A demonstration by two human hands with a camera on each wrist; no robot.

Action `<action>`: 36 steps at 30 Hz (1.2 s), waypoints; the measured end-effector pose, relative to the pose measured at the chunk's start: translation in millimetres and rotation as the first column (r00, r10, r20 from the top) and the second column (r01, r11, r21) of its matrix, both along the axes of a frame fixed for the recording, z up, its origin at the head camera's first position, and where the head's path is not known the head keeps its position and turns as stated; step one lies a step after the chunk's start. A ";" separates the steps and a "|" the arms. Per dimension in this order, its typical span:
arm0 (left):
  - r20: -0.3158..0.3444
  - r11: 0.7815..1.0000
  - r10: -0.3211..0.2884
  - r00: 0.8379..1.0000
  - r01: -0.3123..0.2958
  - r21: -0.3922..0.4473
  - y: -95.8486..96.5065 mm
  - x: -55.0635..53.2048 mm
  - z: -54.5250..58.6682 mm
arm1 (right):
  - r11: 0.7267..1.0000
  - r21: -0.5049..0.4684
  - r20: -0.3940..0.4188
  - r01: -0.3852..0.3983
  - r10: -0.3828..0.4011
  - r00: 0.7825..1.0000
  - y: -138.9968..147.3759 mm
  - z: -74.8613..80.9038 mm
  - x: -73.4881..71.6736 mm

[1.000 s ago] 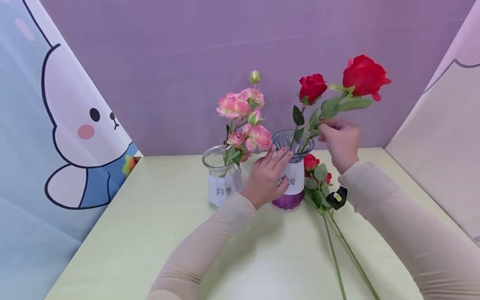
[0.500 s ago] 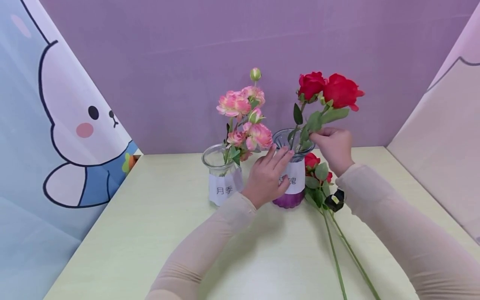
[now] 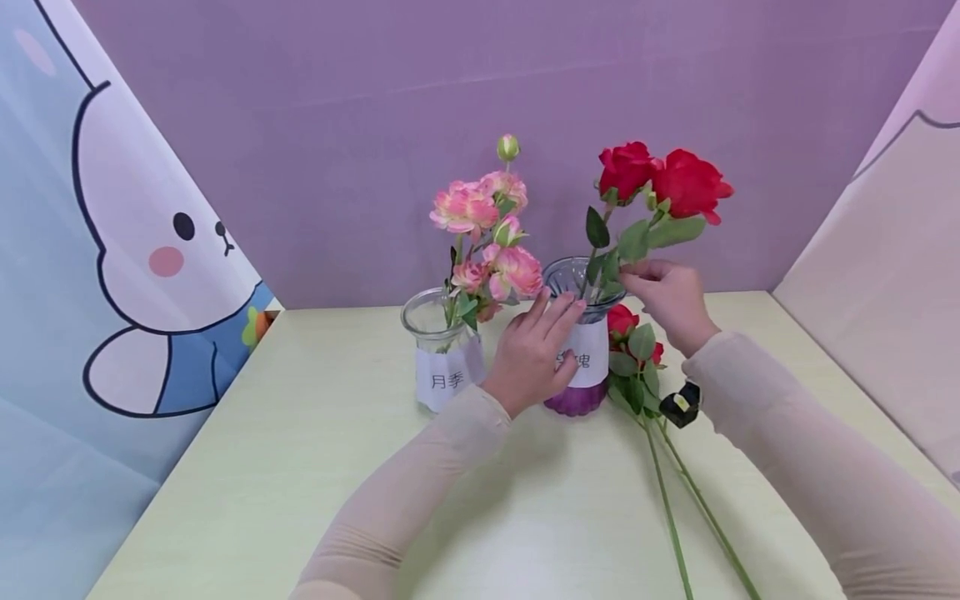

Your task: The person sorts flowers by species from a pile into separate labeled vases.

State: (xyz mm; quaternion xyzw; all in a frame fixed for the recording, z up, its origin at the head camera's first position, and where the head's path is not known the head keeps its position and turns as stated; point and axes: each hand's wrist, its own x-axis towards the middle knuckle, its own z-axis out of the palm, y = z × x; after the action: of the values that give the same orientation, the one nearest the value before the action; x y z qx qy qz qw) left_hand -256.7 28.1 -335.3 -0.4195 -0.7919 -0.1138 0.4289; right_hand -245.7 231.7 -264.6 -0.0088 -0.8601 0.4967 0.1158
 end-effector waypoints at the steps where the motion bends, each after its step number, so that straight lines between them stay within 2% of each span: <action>1: 0.000 1.000 -0.001 1.000 0.001 0.002 0.0 -0.2 -0.1 | 1.000 -0.001 0.004 -0.009 0.009 1.000 1.7 -1.4 0.2; 7: -0.005 1.000 -0.001 1.000 0.001 0.017 0.3 -2.4 -1.7 | 0.995 -0.031 0.026 -0.092 0.092 0.995 16.5 -7.0 1.4; 9: -0.007 1.000 0.003 1.000 -0.003 0.020 0.6 -3.2 -2.3 | 0.988 -0.072 0.065 -0.135 0.140 0.988 25.1 -9.8 3.2; 11: -0.008 1.000 0.005 1.000 -0.005 0.021 0.6 -3.9 -2.7 | 0.977 -0.116 0.136 -0.178 0.193 0.972 34.5 -15.8 5.8; 12: -0.010 1.000 0.005 1.000 -0.005 0.022 0.6 -4.3 -2.8 | 0.973 -0.122 0.184 -0.198 0.218 0.958 38.9 -19.9 7.6; 14: -0.016 1.000 0.004 1.000 -0.004 0.022 0.4 -4.8 -2.5 | 0.964 -0.109 0.294 -0.243 0.265 0.919 47.1 -30.4 11.4; 19: -0.041 1.000 0.010 0.999 -0.010 0.005 -0.8 -5.7 1.5 | 0.935 -0.030 0.521 -0.353 0.316 0.793 57.7 -60.3 24.3; 20: -0.037 1.000 0.010 0.999 -0.010 -0.003 -0.8 -5.5 2.4 | 0.935 -0.023 0.551 -0.355 0.308 0.775 59.0 -66.8 27.4; 22: -0.027 1.000 0.009 1.000 -0.009 -0.020 -0.1 -4.8 3.7 | 0.940 -0.021 0.587 -0.341 0.288 0.756 60.5 -78.5 33.5; 23: -0.018 1.000 0.008 1.000 -0.009 -0.027 0.3 -4.2 4.0 | 0.945 -0.024 0.598 -0.327 0.276 0.753 61.2 -84.4 36.0; 27: 0.007 0.999 0.007 1.000 -0.007 -0.035 1.2 -2.3 2.5 | 0.963 -0.030 0.598 -0.268 0.232 0.767 59.6 -104.8 41.7; 30: 0.024 1.000 0.006 1.000 -0.005 -0.029 0.4 -0.5 1.5 | 0.968 -0.021 0.602 -0.251 0.213 0.770 54.9 -117.0 44.4; 36: 0.044 1.000 0.009 0.999 -0.008 -0.028 -0.7 1.2 0.7 | 0.973 -0.016 0.613 -0.229 0.190 0.767 43.0 -130.2 48.2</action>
State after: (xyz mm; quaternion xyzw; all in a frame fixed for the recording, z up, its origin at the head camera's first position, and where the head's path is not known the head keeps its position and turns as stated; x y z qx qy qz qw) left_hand -255.6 27.4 -334.6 -0.4193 -0.8044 -0.1103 0.4061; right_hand -197.5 274.7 -394.8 -0.0692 -0.8611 0.4512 -0.2239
